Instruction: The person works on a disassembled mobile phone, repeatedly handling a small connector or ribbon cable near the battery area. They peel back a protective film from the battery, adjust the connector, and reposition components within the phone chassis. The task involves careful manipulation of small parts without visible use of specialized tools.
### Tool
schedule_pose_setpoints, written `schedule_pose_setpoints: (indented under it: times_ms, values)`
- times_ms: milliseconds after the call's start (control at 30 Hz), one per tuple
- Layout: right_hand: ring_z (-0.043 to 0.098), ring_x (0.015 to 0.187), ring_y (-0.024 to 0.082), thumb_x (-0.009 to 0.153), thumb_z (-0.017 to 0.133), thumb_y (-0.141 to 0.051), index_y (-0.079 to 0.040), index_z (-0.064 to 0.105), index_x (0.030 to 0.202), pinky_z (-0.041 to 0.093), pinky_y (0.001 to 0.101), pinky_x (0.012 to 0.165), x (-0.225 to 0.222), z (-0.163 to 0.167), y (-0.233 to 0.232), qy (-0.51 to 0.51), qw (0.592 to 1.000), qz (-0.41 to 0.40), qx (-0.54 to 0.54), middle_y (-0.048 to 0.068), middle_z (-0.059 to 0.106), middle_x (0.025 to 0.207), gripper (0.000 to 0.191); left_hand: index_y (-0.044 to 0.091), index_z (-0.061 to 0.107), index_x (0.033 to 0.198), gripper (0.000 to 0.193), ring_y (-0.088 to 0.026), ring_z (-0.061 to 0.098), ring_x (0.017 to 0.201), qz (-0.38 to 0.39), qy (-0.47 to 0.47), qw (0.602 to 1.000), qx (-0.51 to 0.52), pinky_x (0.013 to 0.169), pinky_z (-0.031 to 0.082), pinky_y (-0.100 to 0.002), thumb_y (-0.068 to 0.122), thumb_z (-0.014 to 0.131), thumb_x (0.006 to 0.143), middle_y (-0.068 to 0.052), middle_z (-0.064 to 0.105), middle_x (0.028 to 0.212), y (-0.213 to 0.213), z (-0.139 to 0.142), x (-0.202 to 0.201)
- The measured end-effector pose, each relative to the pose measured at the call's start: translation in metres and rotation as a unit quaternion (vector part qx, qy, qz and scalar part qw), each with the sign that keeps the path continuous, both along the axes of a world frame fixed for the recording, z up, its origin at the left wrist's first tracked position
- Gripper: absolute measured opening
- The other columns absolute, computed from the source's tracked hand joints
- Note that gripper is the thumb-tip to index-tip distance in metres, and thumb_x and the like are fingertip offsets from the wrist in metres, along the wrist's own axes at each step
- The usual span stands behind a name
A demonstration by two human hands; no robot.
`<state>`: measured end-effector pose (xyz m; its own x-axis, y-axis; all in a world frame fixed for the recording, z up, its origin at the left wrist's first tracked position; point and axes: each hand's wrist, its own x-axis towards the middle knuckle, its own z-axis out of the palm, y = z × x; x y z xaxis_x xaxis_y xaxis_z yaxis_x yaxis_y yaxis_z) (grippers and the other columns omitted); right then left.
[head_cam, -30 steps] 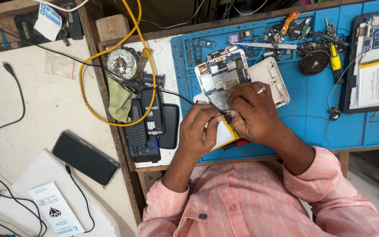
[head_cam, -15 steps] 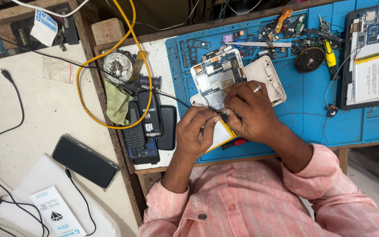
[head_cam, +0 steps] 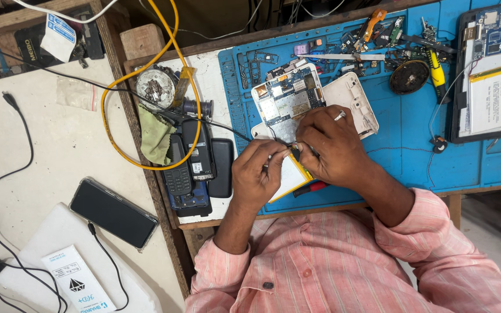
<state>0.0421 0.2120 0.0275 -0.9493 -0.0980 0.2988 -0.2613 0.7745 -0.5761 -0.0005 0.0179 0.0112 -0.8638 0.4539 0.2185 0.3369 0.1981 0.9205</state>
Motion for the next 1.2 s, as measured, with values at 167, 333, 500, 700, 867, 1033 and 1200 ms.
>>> schedule_pose_setpoints:
  times_ms: [167, 333, 500, 700, 867, 1033, 1200]
  values:
    - [0.059, 0.109, 0.026, 0.082, 0.071, -0.011, -0.008, 0.065, 0.094, 0.040, 0.0455, 0.099, 0.0000, -0.0003, 0.0007, -0.002, 1.000, 0.002, -0.001, 0.004, 0.063, 0.105, 0.014, -0.001, 0.070, 0.106, 0.011, -0.019, 0.073, 0.083, 0.000, -0.013, 1.000, 0.000, 0.067, 0.059, -0.028, -0.003, 0.071, 0.095, -0.012, 0.071, 0.100, 0.0001, 0.0008, -0.0001]
    - [0.059, 0.109, 0.026, 0.081, 0.071, -0.011, -0.008, 0.065, 0.095, 0.040, 0.0457, 0.100, 0.0013, 0.0005, 0.0003, 0.000, 1.000, 0.001, -0.001, 0.005, 0.062, 0.106, 0.015, 0.000, 0.071, 0.106, 0.012, -0.019, 0.074, 0.085, -0.007, -0.012, 1.000, 0.009, 0.069, 0.059, -0.028, -0.003, 0.072, 0.094, -0.012, 0.072, 0.100, -0.0012, 0.0016, 0.0003]
    - [0.060, 0.109, 0.025, 0.081, 0.070, -0.011, -0.008, 0.065, 0.094, 0.040, 0.0457, 0.101, 0.0013, 0.0015, 0.0003, -0.001, 1.000, 0.003, 0.001, 0.005, 0.062, 0.105, 0.014, 0.000, 0.071, 0.106, 0.012, -0.019, 0.075, 0.087, -0.002, -0.006, 1.000, 0.014, 0.072, 0.060, -0.028, -0.002, 0.073, 0.094, -0.012, 0.073, 0.102, -0.0011, 0.0018, 0.0008]
    - [0.060, 0.109, 0.026, 0.083, 0.071, -0.012, -0.008, 0.066, 0.094, 0.040, 0.0456, 0.100, 0.0018, 0.0024, -0.0003, 0.002, 1.000, 0.004, 0.002, 0.005, 0.062, 0.105, 0.013, 0.000, 0.072, 0.106, 0.012, -0.018, 0.076, 0.088, 0.000, -0.024, 1.000, 0.019, 0.071, 0.062, -0.026, -0.003, 0.072, 0.094, -0.012, 0.074, 0.103, -0.0020, 0.0016, 0.0029]
    - [0.060, 0.110, 0.026, 0.084, 0.071, -0.012, -0.009, 0.065, 0.094, 0.039, 0.0459, 0.101, 0.0030, 0.0029, -0.0010, 0.002, 1.000, 0.005, 0.002, 0.005, 0.062, 0.105, 0.012, 0.000, 0.072, 0.104, 0.011, -0.019, 0.077, 0.089, -0.001, -0.024, 0.999, 0.021, 0.074, 0.062, -0.027, -0.004, 0.072, 0.094, -0.012, 0.075, 0.102, -0.0016, 0.0026, 0.0029]
    - [0.060, 0.110, 0.026, 0.084, 0.070, -0.012, -0.008, 0.066, 0.094, 0.039, 0.0453, 0.101, 0.0035, 0.0034, -0.0015, 0.003, 1.000, 0.004, -0.001, 0.005, 0.063, 0.105, 0.012, 0.001, 0.072, 0.101, 0.010, -0.022, 0.076, 0.089, -0.001, -0.002, 1.000, 0.013, 0.078, 0.061, -0.030, -0.003, 0.074, 0.092, -0.012, 0.075, 0.098, -0.0016, 0.0069, 0.0027]
    - [0.060, 0.109, 0.026, 0.083, 0.071, -0.013, -0.009, 0.066, 0.093, 0.039, 0.0455, 0.100, 0.0037, 0.0043, -0.0020, 0.005, 1.000, 0.002, 0.001, 0.005, 0.062, 0.105, 0.012, 0.003, 0.072, 0.097, 0.008, -0.024, 0.075, 0.091, -0.009, 0.051, 0.999, -0.006, 0.081, 0.059, -0.033, -0.001, 0.076, 0.091, -0.009, 0.074, 0.096, -0.0019, 0.0098, 0.0007]
